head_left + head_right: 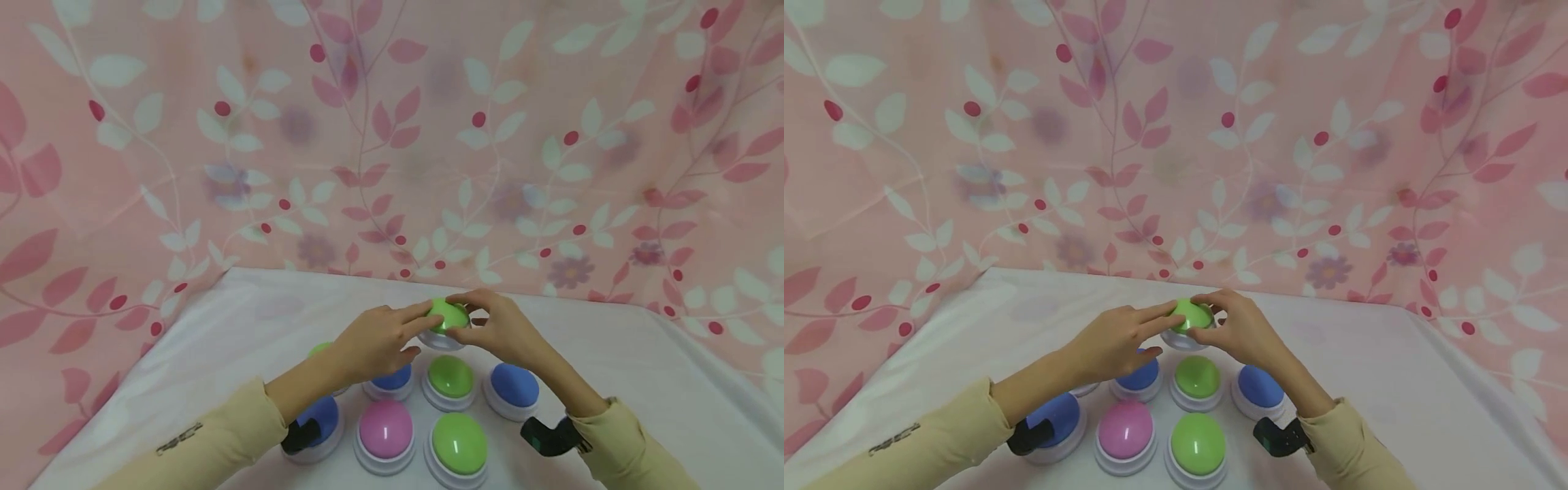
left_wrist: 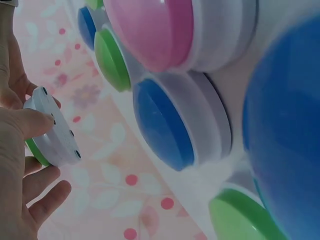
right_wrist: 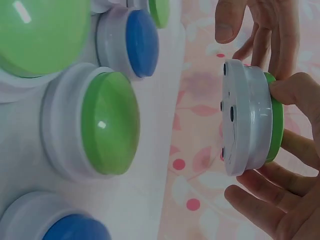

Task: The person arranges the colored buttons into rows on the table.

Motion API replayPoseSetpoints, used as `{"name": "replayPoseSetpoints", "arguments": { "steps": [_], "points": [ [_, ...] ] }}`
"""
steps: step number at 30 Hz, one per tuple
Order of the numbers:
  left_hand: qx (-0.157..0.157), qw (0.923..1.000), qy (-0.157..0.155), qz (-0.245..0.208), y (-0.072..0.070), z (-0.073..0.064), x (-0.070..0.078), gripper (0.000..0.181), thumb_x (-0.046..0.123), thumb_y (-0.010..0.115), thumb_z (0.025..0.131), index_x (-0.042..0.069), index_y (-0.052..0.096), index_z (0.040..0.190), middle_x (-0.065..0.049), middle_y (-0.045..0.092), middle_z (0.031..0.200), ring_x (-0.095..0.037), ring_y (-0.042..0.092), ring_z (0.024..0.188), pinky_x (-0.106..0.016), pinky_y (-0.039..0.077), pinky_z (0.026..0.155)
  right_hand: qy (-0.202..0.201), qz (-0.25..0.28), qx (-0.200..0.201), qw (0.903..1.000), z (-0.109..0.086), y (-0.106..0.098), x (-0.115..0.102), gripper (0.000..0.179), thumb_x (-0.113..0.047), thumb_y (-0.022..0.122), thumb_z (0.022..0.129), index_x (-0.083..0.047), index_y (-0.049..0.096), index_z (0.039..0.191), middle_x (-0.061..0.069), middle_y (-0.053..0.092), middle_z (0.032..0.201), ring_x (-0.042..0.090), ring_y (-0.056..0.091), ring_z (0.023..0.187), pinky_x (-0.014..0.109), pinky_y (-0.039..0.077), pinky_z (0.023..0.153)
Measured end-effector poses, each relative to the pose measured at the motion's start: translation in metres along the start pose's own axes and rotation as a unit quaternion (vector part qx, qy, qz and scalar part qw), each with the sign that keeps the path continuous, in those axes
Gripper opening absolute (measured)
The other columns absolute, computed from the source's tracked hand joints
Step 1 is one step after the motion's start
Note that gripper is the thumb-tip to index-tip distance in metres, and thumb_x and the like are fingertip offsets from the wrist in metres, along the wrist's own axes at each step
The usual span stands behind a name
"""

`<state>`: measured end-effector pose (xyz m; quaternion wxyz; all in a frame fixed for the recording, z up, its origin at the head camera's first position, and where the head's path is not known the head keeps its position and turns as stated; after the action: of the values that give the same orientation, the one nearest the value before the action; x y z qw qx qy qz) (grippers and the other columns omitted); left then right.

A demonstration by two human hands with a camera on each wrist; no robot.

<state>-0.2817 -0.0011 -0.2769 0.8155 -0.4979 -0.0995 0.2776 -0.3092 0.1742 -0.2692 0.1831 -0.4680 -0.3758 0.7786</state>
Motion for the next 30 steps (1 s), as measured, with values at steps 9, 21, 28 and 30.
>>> {"name": "replayPoseSetpoints", "arguments": {
  "steps": [9,21,28,30],
  "points": [
    [0.001,0.9977,0.06,0.031,0.003,0.003,0.038,0.058,0.021,0.075,0.085,0.019,0.056,0.14,-0.01,0.054,0.144,-0.015,0.061,0.122,-0.028,0.056,0.084,-0.021,-0.018,0.019,0.9994,-0.042,-0.015,0.0,0.047,-0.021,0.082,0.082,-0.009,0.066,0.125,0.007,0.063,0.124,0.024,0.063,0.109,0.043,0.056,0.089],
    [-0.058,0.9863,0.137,0.072,0.016,0.012,0.094,0.053,0.026,0.061,0.095,0.028,0.047,0.147,-0.003,0.048,0.15,-0.017,0.051,0.133,-0.026,0.052,0.094,-0.054,-0.077,0.066,0.9934,-0.112,-0.032,0.005,0.046,-0.027,0.084,0.079,-0.018,0.067,0.121,-0.014,0.062,0.115,0.004,0.064,0.102,0.032,0.057,0.088],
    [-0.05,0.9798,0.177,0.079,0.025,0.012,0.122,0.049,0.025,0.056,0.096,0.029,0.048,0.145,-0.002,0.049,0.149,-0.014,0.055,0.129,-0.02,0.052,0.09,-0.045,-0.086,0.071,0.9927,-0.148,-0.029,0.014,0.051,-0.027,0.086,0.077,-0.027,0.066,0.123,-0.016,0.06,0.117,0.001,0.063,0.103,0.021,0.056,0.082],
    [-0.047,0.9794,0.183,0.071,0.027,0.012,0.129,0.049,0.026,0.056,0.096,0.029,0.049,0.144,-0.002,0.049,0.149,-0.014,0.055,0.128,-0.019,0.051,0.091,-0.054,-0.085,0.07,0.9924,-0.156,-0.028,0.019,0.054,-0.023,0.087,0.076,-0.027,0.065,0.125,-0.015,0.059,0.117,0.001,0.063,0.104,0.018,0.054,0.081]
  ]
}}
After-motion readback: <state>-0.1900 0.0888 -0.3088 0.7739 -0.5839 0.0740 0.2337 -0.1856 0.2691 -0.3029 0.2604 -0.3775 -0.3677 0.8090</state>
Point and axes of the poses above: each hand's wrist, its own z-axis towards the middle knuckle, its own y-axis out of the palm, x = y × z, the point moved 6 cm from there along z, towards the middle knuckle
